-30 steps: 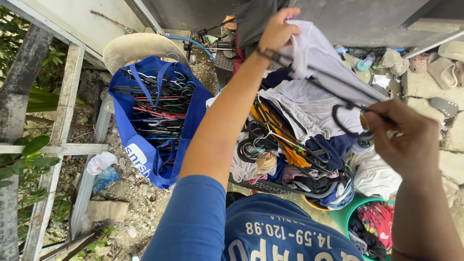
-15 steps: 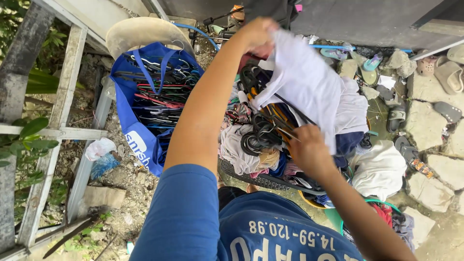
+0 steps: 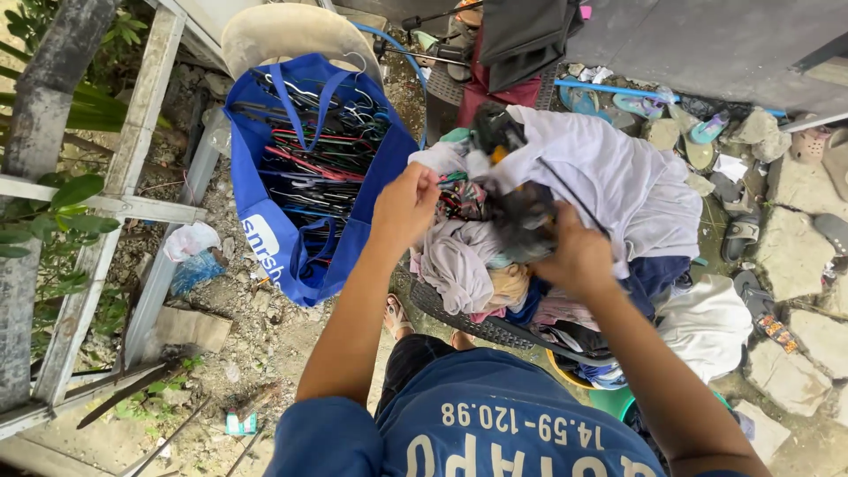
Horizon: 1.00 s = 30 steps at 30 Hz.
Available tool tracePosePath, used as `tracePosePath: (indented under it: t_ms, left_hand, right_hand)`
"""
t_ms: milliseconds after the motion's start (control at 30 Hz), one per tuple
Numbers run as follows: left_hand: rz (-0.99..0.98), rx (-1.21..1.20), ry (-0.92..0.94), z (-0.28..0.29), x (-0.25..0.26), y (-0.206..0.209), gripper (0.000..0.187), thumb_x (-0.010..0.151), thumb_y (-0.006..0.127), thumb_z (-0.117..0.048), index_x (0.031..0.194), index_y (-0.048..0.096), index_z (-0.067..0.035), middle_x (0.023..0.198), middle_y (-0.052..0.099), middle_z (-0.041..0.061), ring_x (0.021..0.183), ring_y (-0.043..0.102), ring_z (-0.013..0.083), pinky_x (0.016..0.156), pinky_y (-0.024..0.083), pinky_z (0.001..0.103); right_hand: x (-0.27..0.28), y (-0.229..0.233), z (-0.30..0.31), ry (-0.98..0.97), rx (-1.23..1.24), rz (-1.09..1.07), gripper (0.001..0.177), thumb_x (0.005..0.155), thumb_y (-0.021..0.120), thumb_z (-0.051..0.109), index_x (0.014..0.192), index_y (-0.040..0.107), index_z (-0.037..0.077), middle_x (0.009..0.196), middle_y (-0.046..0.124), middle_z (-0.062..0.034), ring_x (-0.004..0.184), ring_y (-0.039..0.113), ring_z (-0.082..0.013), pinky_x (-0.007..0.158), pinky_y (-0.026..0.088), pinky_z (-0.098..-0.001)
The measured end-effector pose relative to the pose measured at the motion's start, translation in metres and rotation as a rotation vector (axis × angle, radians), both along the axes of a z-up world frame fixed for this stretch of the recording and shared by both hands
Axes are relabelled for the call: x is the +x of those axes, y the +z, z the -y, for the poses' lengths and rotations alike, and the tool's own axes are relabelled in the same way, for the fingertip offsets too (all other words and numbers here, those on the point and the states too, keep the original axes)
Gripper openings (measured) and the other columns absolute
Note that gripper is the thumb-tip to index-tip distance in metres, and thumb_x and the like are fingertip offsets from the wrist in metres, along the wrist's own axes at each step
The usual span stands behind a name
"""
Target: Sorting laundry and putting clothes onto hangers.
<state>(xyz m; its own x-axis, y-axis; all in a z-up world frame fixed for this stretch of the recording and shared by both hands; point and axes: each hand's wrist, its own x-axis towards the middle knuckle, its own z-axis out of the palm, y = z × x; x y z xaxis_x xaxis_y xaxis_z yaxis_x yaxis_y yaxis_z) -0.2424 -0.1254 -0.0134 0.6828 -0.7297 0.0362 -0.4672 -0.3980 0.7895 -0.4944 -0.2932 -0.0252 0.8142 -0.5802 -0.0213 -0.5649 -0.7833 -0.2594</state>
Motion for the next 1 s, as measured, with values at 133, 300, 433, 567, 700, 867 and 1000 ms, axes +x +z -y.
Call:
tracePosePath:
  t_ms: [133,300,433,567,700,867,1000]
  left_hand:
    - [-0.002,-0.132,-0.165,-0.029,-0.043,0.024,0.023,0.086,0.068,-0.016,0.107,0.065,-0.006,0.115,0.069,0.014,0.110,0.066,0.0301,0.091,0.053,0.043]
    - [0.310,-0.215,-0.424,-0.010,-0.085,-0.004,0.032,0.082,0.071,-0.014,0.110,0.066,0.000,0.137,0.058,0.022,0.134,0.048,0.0421,0.109,0.036,0.052]
    - [0.382,0.035,-0.504,0.043,-0.088,-0.039,0.018,0.089,0.067,-0.012,0.105,0.070,-0.004,0.124,0.068,0.013,0.126,0.060,0.0316,0.113,0.045,0.045]
    - [0.420,0.439,-0.655,0.109,-0.090,-0.090,0.022,0.090,0.064,-0.018,0.106,0.075,-0.007,0.118,0.072,0.014,0.117,0.067,0.0308,0.104,0.053,0.041]
    - [0.376,0.479,-0.637,0.168,-0.105,-0.174,0.031,0.093,0.064,-0.027,0.113,0.074,-0.005,0.121,0.069,0.018,0.116,0.065,0.0353,0.095,0.056,0.045]
    - [0.459,0.751,-0.501,0.198,-0.125,-0.200,0.059,0.087,0.066,-0.051,0.127,0.066,-0.008,0.132,0.060,0.014,0.124,0.054,0.0379,0.092,0.051,0.054]
    - [0.540,0.907,-0.520,0.194,-0.122,-0.188,0.067,0.085,0.064,-0.058,0.132,0.065,-0.011,0.135,0.059,0.011,0.126,0.053,0.0348,0.092,0.049,0.049]
  right_hand:
    - [-0.019,0.008,0.048,-0.107,0.282,0.354,0.080,0.072,0.081,0.040,0.136,0.053,0.000,0.095,0.073,-0.0195,0.081,0.073,-0.0367,0.073,0.059,-0.0476]
    - [-0.020,-0.004,0.062,-0.188,0.050,0.081,0.065,0.077,0.084,0.042,0.120,0.062,-0.001,0.089,0.071,-0.0223,0.084,0.072,-0.0389,0.081,0.059,-0.0473]
    - [-0.007,0.013,0.052,-0.147,-0.251,0.108,0.086,0.070,0.088,0.049,0.119,0.056,-0.014,0.103,0.068,-0.0292,0.076,0.070,-0.0409,0.064,0.058,-0.0470]
    - [-0.025,0.006,0.081,-0.144,-0.120,0.104,0.078,0.075,0.088,0.053,0.112,0.059,-0.010,0.077,0.068,-0.0216,0.070,0.070,-0.0397,0.067,0.058,-0.0476]
    - [-0.053,0.045,0.085,-0.088,-0.216,0.286,0.072,0.076,0.093,0.044,0.114,0.062,-0.008,0.078,0.068,-0.0205,0.072,0.070,-0.0366,0.068,0.058,-0.0450]
    - [-0.076,0.083,0.079,-0.184,-0.219,0.398,0.064,0.087,0.094,0.036,0.123,0.064,-0.009,0.082,0.071,-0.0159,0.073,0.072,-0.0279,0.071,0.058,-0.0370]
    - [-0.083,0.073,0.069,-0.211,-0.125,0.463,0.061,0.088,0.092,0.030,0.126,0.065,-0.009,0.088,0.073,-0.0154,0.077,0.074,-0.0245,0.075,0.059,-0.0345]
